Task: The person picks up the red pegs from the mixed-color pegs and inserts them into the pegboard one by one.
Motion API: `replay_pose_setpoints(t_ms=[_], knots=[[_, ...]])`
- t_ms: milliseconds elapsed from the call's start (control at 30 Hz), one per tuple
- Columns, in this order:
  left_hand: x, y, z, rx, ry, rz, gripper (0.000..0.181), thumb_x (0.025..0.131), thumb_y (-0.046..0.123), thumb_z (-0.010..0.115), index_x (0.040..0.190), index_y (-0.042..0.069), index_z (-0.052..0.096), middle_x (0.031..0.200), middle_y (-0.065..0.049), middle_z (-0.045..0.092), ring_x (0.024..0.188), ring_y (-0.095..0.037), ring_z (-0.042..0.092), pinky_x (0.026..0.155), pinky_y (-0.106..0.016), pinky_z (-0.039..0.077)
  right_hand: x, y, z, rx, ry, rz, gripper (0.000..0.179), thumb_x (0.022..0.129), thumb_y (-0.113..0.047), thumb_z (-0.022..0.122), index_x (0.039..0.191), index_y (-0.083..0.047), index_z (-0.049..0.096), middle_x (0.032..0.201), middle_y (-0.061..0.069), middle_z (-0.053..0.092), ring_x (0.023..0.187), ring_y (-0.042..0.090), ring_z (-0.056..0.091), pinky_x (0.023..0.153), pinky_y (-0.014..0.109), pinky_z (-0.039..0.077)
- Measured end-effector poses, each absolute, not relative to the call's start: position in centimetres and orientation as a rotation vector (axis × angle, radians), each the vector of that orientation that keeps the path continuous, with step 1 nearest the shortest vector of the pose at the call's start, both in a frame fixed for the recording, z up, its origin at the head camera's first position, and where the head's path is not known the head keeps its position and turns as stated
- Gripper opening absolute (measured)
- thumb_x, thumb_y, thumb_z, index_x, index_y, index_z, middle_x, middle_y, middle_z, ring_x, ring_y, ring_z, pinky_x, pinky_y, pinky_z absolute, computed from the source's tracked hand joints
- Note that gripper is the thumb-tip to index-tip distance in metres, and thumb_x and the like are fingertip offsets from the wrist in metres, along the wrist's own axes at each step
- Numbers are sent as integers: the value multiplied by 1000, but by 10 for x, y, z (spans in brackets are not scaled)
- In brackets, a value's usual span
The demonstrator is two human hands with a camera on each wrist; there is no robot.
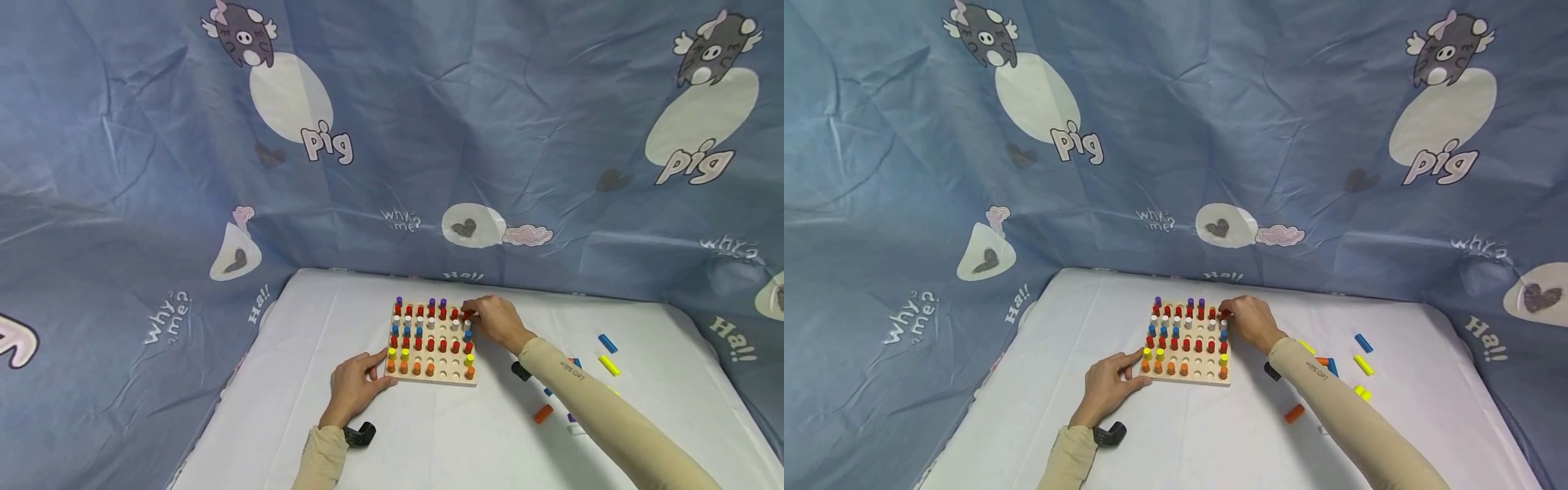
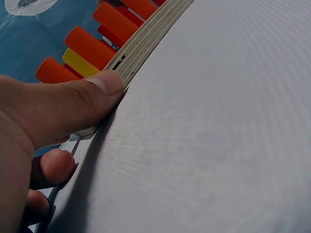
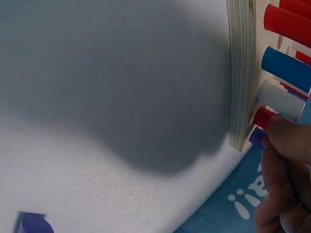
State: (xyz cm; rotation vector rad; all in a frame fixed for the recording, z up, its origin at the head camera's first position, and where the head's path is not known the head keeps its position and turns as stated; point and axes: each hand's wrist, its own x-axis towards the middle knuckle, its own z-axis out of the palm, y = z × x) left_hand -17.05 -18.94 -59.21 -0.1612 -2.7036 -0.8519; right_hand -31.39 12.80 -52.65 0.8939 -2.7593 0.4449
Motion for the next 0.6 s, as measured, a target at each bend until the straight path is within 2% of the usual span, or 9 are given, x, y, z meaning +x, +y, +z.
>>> replay_pose_setpoints(t_ms=[300,433,600], knots=[[-178,-186,-593,-188,-2688,-868,65,68,54,85,126,30,70,61,18,47,52,1,34,54,-23,28,-315,133,-524,907,-2764,380,29,82,-5,77,108,-18,77,100,1,76,80,19,71,65,38,55],[-180,-184,-593,-181,-2704,-862,65,67,55,85,126,32,69,61,20,45,52,1,34,55,-23,28,-314,137,-522,902,-2772,355,30,83,-7,77,111,-18,76,101,1,76,74,16,69,59,35,53],[-182,-183,-592,-189,-2720,-865,62,71,55,83,126,32,69,61,21,44,52,0,35,55,-23,29,-310,147,-512,898,-2778,378,34,83,-5,75,115,-17,75,99,3,76,77,18,70,56,35,51]])
